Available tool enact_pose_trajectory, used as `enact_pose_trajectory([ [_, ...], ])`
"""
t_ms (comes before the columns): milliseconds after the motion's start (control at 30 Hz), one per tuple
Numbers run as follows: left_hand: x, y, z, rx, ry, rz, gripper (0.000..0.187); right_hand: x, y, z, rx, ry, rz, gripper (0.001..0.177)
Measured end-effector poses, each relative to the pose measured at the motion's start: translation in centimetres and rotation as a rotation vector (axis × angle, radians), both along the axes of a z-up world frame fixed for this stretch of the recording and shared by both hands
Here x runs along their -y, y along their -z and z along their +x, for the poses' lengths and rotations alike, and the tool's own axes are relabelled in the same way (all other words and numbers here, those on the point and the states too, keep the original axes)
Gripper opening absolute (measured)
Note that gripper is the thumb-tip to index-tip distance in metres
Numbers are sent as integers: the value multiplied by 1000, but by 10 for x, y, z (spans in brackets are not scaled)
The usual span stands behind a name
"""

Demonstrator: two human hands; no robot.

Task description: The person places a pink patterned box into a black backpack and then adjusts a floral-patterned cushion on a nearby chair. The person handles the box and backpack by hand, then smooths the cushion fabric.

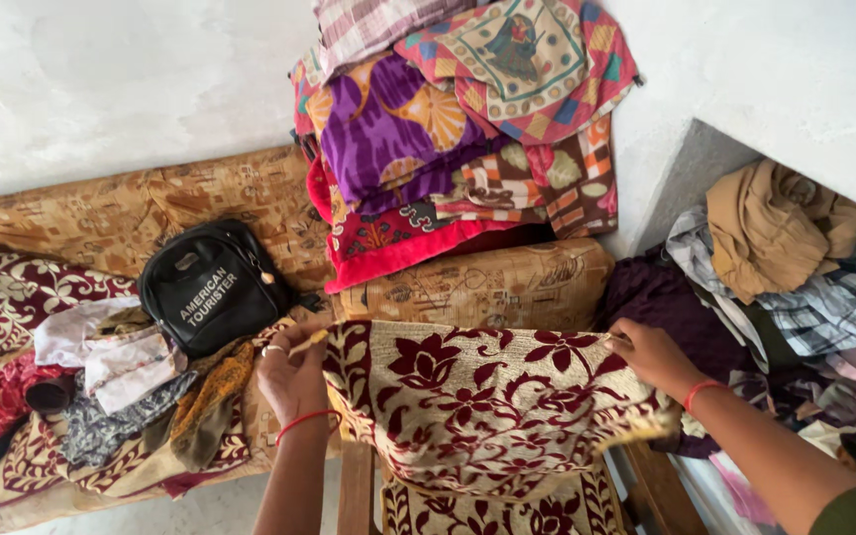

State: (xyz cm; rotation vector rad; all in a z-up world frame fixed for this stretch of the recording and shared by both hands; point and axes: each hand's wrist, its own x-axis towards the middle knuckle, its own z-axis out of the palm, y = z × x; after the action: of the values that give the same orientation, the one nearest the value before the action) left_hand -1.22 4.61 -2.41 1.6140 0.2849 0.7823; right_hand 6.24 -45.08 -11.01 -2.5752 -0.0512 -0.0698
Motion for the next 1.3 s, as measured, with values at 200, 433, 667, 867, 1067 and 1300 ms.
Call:
enact_pose_trajectory([
  [200,-5,12,3,-30,-30,19,21,13,-17,4,-103,-316,-191,38],
  [433,-13,27,3,-4,0,-12,21,14,-28,3,62,-279,-309,31],
  [667,-17,31,1,1,-25,-33,19,1,-44,-5,127,-217,-293,22],
  [867,-17,28,-2,-78,-141,113,18,-10,-63,-12,107,-229,-267,20],
  [1067,-19,36,4,-189,-62,118,19,-11,-58,-9,154,-249,-212,19],
  [1300,-30,51,11,-372,6,263,25,0,-52,-2,176,-199,-193,20],
])
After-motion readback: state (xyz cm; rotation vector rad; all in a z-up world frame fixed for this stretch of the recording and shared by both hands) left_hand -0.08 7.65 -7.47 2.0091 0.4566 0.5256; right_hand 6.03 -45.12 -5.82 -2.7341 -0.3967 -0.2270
